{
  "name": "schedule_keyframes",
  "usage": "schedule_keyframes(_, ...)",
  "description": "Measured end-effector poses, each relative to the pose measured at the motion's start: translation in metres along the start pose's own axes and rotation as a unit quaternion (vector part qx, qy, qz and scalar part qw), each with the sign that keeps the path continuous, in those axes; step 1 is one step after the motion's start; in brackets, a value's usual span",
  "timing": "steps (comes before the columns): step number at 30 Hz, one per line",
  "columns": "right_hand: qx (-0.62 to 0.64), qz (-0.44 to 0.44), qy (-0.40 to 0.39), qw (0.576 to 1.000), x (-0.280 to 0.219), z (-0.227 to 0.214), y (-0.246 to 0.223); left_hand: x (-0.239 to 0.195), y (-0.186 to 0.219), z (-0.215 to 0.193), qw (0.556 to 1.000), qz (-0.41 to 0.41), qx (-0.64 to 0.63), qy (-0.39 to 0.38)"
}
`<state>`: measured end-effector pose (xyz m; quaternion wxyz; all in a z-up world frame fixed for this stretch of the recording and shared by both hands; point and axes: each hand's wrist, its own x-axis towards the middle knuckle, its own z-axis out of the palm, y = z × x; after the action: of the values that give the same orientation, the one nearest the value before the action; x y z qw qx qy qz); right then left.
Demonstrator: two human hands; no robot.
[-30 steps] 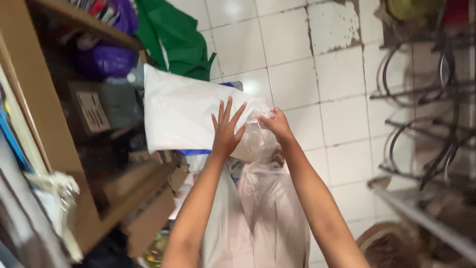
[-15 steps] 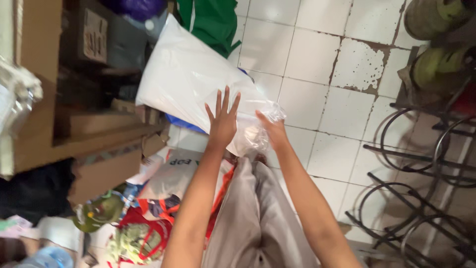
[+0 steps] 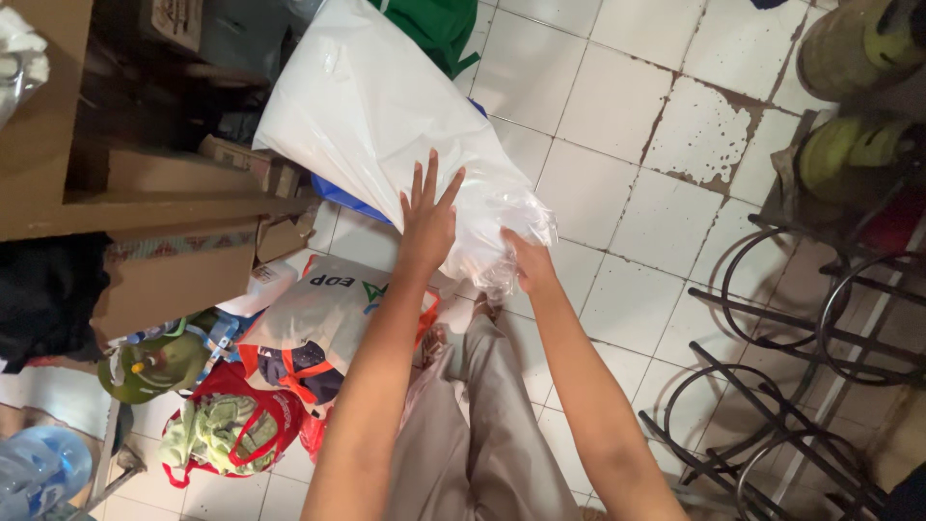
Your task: The person folds and stacks t-shirts on a table, then places them into clear plastic bags. They handle green and pink shirts, smooth them, and insert them into packaging. The person also handles a paper document and plastic bags during the process.
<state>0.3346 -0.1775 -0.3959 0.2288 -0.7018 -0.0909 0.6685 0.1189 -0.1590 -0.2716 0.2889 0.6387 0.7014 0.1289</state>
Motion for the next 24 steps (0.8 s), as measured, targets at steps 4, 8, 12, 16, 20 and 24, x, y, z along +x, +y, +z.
schedule_keyframes(4, 0.055, -0.107, -0.021, 0.992, 0.007, -0.010, 0.002, -0.019, -0.006, -0.005, 0.996, 0.005, -0.064, 0.057)
schedule_keyframes(8, 0.124, -0.113, -0.013, 0.986, -0.012, -0.065, 0.010, -0.069, -0.008, 0.005, 0.969, -0.015, -0.195, 0.153)
schedule_keyframes(12, 0.170, -0.111, -0.002, 0.979, -0.058, -0.105, 0.026, -0.128, -0.007, 0.044, 0.913, -0.107, -0.354, 0.172)
schedule_keyframes(16, 0.207, -0.096, 0.019, 0.973, -0.107, -0.118, 0.035, -0.170, -0.008, 0.086, 0.710, -0.301, -0.637, -0.014)
schedule_keyframes(20, 0.231, -0.112, 0.026, 0.966, -0.161, -0.131, 0.052, -0.188, 0.005, 0.108, 0.599, -0.343, -0.710, -0.138)
schedule_keyframes(24, 0.220, -0.158, 0.072, 0.960, -0.219, -0.145, 0.085, -0.192, 0.034, 0.112, 0.506, -0.316, -0.782, -0.177)
